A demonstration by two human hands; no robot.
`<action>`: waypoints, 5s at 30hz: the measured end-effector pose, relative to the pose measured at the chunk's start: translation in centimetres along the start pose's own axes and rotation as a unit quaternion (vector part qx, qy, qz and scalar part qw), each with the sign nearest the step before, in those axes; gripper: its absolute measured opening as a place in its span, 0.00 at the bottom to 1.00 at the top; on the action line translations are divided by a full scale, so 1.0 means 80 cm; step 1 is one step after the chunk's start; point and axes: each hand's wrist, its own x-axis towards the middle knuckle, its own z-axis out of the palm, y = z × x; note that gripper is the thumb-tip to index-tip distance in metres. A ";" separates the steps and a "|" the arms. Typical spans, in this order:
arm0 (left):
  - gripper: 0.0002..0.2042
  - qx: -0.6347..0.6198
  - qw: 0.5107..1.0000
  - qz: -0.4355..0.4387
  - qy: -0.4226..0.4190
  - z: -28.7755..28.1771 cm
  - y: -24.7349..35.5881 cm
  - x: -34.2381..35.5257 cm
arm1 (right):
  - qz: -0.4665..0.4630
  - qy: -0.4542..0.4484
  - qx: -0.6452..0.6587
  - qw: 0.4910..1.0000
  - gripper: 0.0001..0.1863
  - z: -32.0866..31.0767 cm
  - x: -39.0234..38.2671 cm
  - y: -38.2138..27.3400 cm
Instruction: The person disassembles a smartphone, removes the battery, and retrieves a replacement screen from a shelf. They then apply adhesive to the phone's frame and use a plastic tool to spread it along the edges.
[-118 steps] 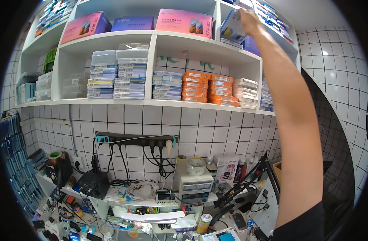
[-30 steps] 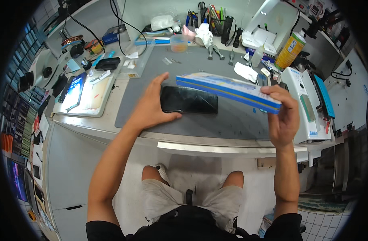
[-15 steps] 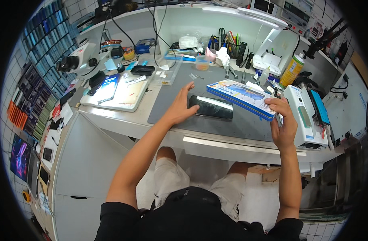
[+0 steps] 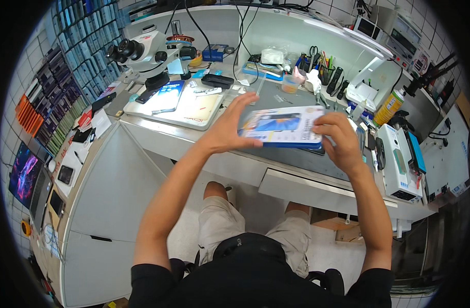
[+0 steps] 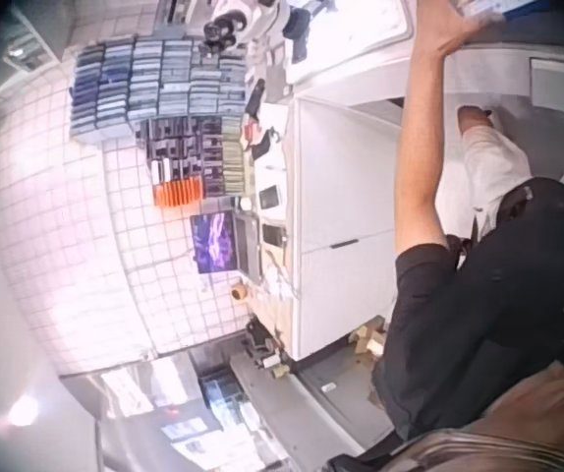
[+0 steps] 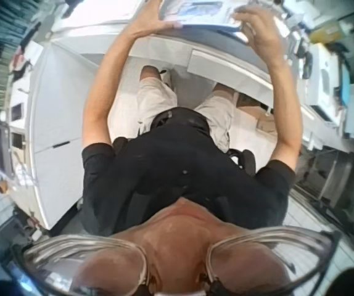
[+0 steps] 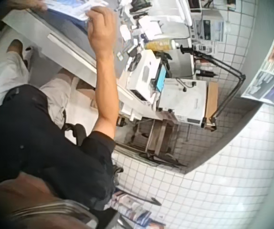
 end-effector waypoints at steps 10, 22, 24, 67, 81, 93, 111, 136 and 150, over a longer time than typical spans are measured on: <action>0.48 0.273 0.945 -0.174 -0.057 0.007 -0.020 -0.031 | -0.007 -0.208 0.051 0.977 0.17 0.145 0.033 0.111; 0.47 0.319 0.909 -0.256 -0.079 0.021 -0.023 -0.021 | -0.067 -0.418 0.135 0.896 0.43 0.223 0.100 0.124; 0.47 0.312 0.911 -0.257 -0.076 0.022 -0.024 -0.020 | -0.090 -0.421 0.104 0.897 0.44 0.226 0.105 0.119; 0.43 0.349 0.858 -0.377 0.000 -0.116 -0.018 -0.044 | -0.030 -0.139 0.004 0.990 0.22 0.249 0.180 0.103; 0.42 0.381 0.806 -0.453 -0.018 -0.120 -0.054 -0.017 | 0.049 -0.215 -0.125 0.967 0.11 0.392 0.221 0.176; 0.47 0.398 0.786 -0.471 -0.032 -0.097 -0.090 0.032 | 0.041 -0.261 0.028 0.964 0.30 0.341 0.229 0.187; 0.53 0.384 0.820 -0.423 -0.037 -0.135 -0.080 0.069 | -0.084 -0.309 0.200 0.926 0.36 0.341 0.240 0.147; 0.39 0.370 0.817 -0.433 -0.094 -0.111 -0.102 0.043 | 0.196 -0.062 0.224 0.953 0.19 0.349 0.223 0.185; 0.21 0.439 0.805 -0.377 -0.130 -0.106 -0.095 0.070 | 0.203 -0.089 0.214 0.951 0.16 0.338 0.226 0.188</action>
